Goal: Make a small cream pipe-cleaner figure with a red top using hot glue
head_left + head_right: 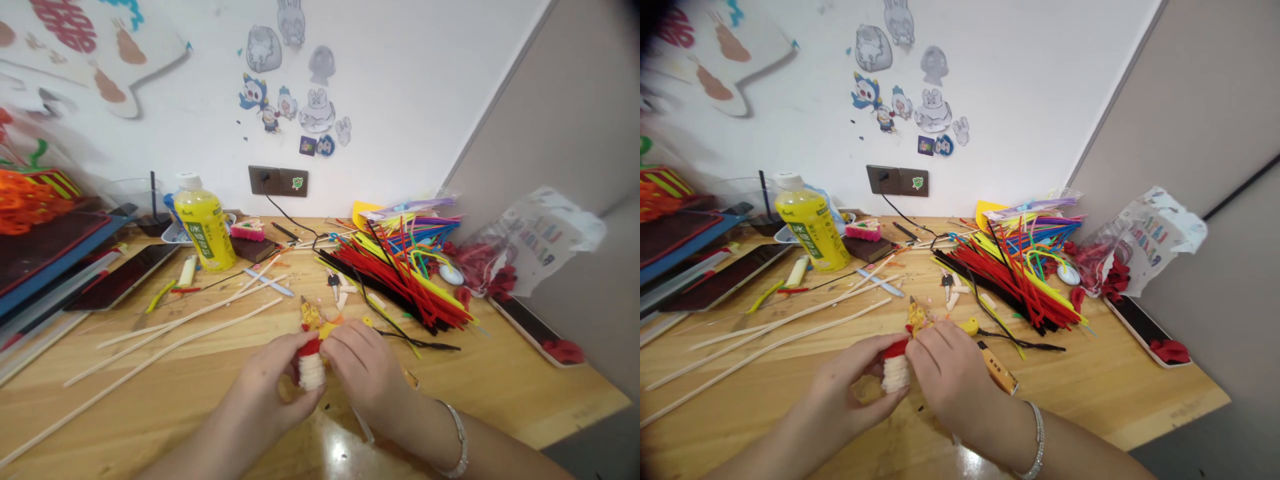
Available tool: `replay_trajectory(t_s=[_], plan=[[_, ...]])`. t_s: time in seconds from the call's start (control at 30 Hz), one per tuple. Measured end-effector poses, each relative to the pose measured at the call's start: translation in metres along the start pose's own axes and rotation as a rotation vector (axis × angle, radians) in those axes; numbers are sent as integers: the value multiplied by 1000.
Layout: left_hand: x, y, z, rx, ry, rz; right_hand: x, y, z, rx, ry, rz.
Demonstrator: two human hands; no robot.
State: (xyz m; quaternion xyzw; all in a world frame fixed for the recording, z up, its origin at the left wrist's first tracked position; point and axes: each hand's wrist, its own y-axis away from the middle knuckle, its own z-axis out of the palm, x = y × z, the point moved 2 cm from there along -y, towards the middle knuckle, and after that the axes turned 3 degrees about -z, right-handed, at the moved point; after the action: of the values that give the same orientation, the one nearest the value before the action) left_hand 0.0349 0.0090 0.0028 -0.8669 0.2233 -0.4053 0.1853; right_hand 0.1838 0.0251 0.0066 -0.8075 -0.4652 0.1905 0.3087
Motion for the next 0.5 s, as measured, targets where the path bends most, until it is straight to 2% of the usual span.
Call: replay_trajectory(t_s=[0.5], plan=[[-1,4,1,-23,-53,20,-1,-6,-5,-22,94,-76]])
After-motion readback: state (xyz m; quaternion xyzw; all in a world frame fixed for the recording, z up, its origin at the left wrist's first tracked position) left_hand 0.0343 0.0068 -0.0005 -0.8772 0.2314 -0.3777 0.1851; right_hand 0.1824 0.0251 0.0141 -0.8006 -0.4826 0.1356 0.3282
